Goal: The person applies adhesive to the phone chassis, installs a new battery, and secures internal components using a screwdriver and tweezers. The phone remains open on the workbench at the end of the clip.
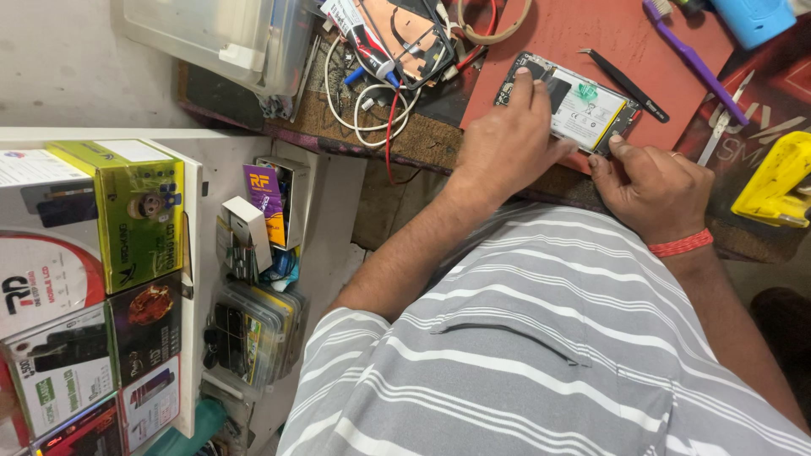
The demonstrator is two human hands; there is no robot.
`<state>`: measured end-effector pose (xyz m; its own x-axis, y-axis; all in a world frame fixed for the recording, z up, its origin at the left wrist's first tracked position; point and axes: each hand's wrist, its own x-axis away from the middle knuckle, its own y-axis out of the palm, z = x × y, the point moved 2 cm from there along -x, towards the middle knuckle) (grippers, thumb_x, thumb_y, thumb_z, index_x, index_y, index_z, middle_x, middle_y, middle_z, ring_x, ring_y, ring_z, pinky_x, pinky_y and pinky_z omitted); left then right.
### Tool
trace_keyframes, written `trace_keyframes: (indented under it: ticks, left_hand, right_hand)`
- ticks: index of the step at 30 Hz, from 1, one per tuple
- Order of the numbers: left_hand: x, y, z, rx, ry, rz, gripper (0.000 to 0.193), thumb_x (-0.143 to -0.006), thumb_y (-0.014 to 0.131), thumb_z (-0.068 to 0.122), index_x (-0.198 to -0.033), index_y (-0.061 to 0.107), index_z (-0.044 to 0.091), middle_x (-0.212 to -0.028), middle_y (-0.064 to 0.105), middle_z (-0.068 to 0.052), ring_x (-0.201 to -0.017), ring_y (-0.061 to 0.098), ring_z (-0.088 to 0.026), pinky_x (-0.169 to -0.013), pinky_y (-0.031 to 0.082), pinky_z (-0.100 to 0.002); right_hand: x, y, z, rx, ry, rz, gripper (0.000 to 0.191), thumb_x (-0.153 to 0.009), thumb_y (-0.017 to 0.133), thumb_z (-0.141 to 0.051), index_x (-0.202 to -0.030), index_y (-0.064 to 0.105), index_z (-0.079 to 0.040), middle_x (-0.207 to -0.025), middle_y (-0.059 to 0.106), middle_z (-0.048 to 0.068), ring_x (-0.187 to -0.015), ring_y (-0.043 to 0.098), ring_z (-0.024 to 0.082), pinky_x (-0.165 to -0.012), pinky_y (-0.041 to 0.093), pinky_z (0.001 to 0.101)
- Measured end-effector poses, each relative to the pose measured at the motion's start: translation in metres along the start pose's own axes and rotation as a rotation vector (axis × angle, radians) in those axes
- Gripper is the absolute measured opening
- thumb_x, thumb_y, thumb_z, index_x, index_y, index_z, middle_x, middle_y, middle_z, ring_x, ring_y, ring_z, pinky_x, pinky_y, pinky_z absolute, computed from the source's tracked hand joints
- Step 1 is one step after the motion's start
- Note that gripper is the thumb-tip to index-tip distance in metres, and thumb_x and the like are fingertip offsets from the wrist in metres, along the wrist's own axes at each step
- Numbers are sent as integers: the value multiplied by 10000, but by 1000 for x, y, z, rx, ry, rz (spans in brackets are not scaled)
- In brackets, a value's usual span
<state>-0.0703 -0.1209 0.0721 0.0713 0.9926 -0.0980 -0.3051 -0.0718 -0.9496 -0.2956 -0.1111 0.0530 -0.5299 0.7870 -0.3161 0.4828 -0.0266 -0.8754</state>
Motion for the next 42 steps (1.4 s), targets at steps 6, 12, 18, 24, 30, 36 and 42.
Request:
trace_keyframes:
  ticks: [6, 12, 18, 24, 30, 36, 42]
  left_hand:
    - [5, -28, -73, -77, -168, 354, 436, -910, 790, 318, -1226, 624, 68, -1202, 606, -111, -887, 713, -244, -687, 598, -353]
    - [15, -14, -116, -208, -155, 488, 201, -929, 821, 223, -1061, 727, 104, -1157, 612, -36, -907, 704, -191, -698, 590, -306]
    - [11, -35, -123, 414, -145, 760, 181, -965, 800, 112, -1136, 771, 162, -1195, 573, -41, -965, 661, -163, -731, 621, -251]
    - [28, -91, -68, 209, 296, 504, 250, -921, 861, 23, -1119, 810, 166, -1031, 626, -1, -649, 544, -99, -523, 392, -263]
    - [45, -86, 9, 458, 644, 156, 245, -858, 848, 110, -1087, 799, 180, -919, 622, -22, -768, 648, -150, -608, 521, -296]
    - [42, -77, 15, 744, 581, 206, 280, -873, 856, 97, -1118, 783, 211, -901, 586, 17, -761, 632, -123, -631, 534, -285]
    - [36, -62, 0, 862, 518, 253, 328, -877, 862, 40, -1125, 794, 243, -917, 538, 38, -718, 607, -84, -585, 484, -260]
  right_hand:
    - [3, -4, 4, -30, 1, 30, 205, -1042, 823, -244, -1057, 751, -52, -781, 691, 52, -665, 677, 203, -591, 516, 313]
    - [4, -3, 8, -62, -13, 55, 212, -1080, 856, -221, -1094, 740, -44, -817, 704, 49, -688, 682, 209, -609, 524, 315]
    - [5, -5, 9, -73, 3, 68, 180, -1036, 851, -201, -1078, 749, -60, -776, 679, 62, -639, 659, 220, -578, 504, 331]
    - [14, -25, 3, -146, 164, 246, 501, -986, 869, -323, -1318, 699, 11, -919, 608, 127, -842, 597, 239, -676, 500, 362]
    - [19, -60, -13, -47, -180, 314, 903, -792, 821, -581, -1395, 439, -29, -1272, 495, 194, -1271, 474, 352, -1019, 443, 533]
    - [12, -59, -21, -810, -13, -132, 756, -810, 792, -456, -1402, 506, -83, -1549, 478, 208, -1490, 474, 331, -1239, 423, 460]
    - [-5, -45, -19, -1073, 30, -287, 692, -835, 856, -413, -1375, 547, -112, -1508, 563, 160, -1306, 603, 252, -1073, 531, 357]
